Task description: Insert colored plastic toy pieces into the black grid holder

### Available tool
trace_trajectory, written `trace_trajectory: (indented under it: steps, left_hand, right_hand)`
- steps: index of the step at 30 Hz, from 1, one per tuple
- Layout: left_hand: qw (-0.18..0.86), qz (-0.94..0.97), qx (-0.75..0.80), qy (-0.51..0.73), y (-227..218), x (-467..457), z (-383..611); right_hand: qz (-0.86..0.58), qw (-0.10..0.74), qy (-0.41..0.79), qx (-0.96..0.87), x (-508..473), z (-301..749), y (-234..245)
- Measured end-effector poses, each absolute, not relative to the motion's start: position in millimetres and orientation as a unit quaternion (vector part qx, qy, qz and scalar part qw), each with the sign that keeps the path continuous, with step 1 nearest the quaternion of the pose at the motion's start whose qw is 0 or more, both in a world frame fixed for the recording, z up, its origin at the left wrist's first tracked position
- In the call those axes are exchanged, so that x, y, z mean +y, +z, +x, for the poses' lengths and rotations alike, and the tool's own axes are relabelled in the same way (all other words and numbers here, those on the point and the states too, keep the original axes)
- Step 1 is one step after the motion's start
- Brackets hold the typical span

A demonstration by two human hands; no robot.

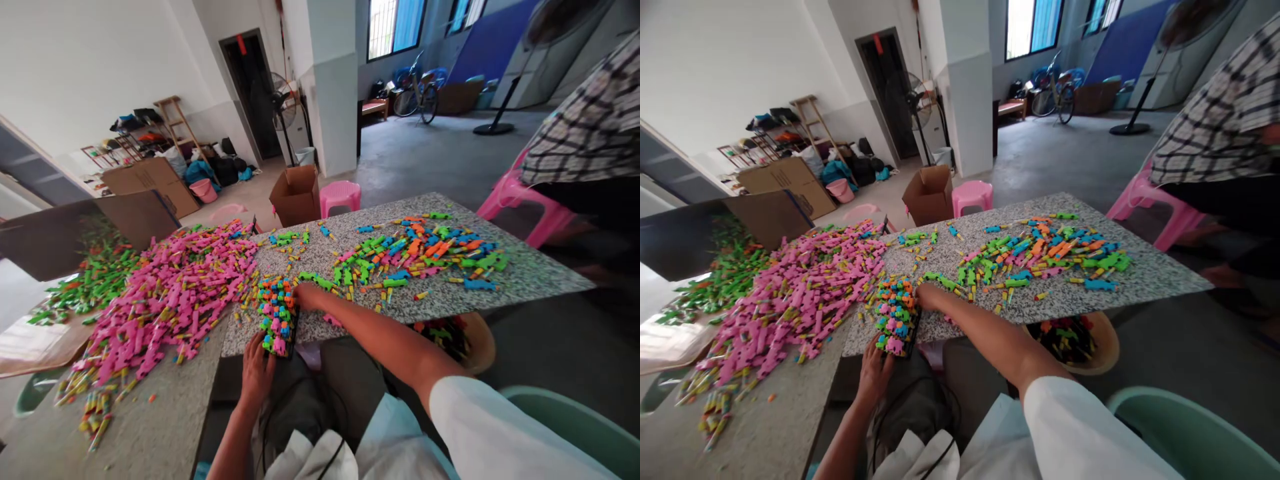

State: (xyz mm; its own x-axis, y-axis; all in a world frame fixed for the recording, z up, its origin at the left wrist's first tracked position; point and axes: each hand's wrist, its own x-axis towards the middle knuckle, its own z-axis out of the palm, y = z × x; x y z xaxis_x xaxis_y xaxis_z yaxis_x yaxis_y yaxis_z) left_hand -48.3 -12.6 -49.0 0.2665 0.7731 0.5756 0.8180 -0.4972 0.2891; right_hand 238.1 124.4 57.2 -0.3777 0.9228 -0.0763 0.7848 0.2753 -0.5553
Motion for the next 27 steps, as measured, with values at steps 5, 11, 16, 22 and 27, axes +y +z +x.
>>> trace_trajectory:
  steps: [5,11,16,22,27]
  left_hand:
    - [0.009,-0.787,-0.516,-0.338,-50,-16,-46]
    - [-0.003,-0.784,-0.517,-0.343,-50,-18,-46]
    - [-0.014,-0.783,-0.521,-0.34,-45,-21,-43]
    - [-0.026,-0.783,-0.527,-0.329,-43,-22,-41]
    - [-0.03,-0.782,-0.532,-0.324,-44,-23,-42]
  right_hand:
    - [-0.69,0.106,0.18,-0.693,151,322,69]
    - [-0.752,0.057,0.138,-0.642,172,360,75]
    - [-0.775,0.023,0.145,-0.614,186,339,70]
    - [-0.809,0.004,0.179,-0.56,199,336,68]
    - [-0.812,0.02,0.212,-0.543,193,344,69]
